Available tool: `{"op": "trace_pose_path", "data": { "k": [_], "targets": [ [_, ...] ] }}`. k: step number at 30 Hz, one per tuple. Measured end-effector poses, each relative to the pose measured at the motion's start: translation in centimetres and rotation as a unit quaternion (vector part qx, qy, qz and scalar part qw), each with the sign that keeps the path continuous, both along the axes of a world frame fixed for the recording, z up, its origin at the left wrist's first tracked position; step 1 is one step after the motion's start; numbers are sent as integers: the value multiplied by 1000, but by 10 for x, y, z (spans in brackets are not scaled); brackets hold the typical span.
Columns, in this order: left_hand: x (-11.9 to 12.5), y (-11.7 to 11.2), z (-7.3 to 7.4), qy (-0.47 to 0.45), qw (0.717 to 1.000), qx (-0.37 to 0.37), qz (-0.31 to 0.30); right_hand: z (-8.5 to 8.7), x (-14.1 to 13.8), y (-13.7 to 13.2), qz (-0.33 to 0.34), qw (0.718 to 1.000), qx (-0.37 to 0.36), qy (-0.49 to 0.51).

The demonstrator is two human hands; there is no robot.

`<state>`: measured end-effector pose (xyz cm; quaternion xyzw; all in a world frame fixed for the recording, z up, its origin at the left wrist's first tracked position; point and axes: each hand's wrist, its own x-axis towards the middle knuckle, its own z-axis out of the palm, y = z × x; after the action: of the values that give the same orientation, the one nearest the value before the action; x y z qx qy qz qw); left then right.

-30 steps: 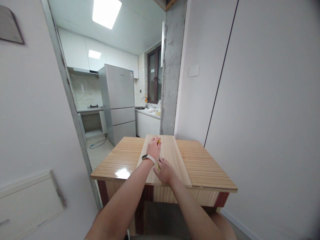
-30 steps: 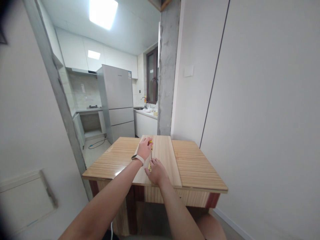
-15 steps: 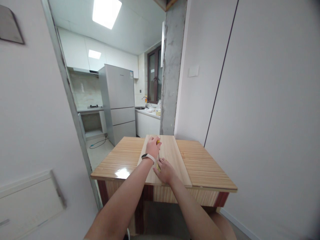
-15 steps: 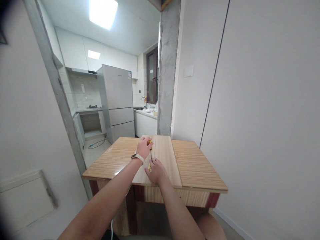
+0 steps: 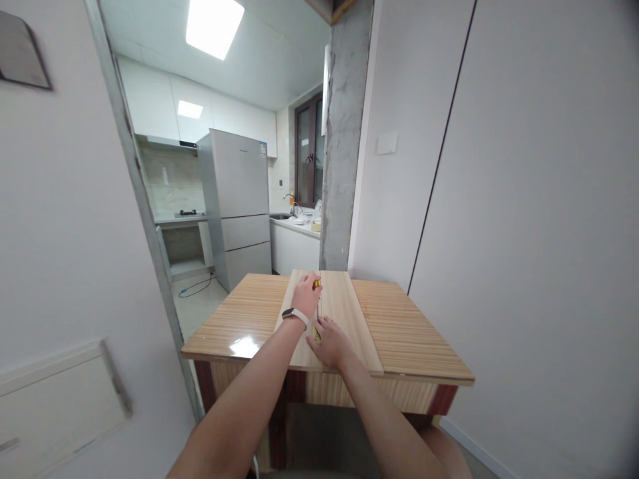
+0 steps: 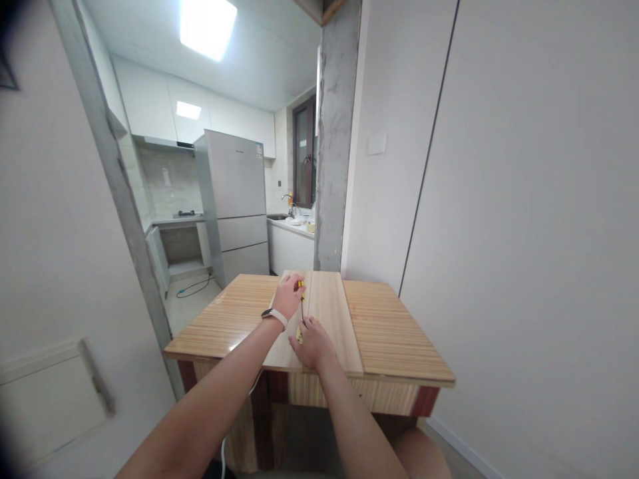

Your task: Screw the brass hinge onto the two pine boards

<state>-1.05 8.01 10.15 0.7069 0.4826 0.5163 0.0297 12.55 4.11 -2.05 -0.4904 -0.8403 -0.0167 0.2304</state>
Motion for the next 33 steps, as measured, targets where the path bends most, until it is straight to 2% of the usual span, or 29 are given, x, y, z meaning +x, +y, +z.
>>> {"op": "trace_pose_path", "data": {
  "k": [10,20,33],
  "targets": [
    [0,1,1,-3,1000,7,18,-4,1,1,5,1000,21,4],
    [4,3,-4,-35,999,-2,-22,-1,0,-1,4,1000,17,6],
    [2,-1,0,-12,1000,0,22,3,-1,-4,4,1000,13,8]
  ]
}}
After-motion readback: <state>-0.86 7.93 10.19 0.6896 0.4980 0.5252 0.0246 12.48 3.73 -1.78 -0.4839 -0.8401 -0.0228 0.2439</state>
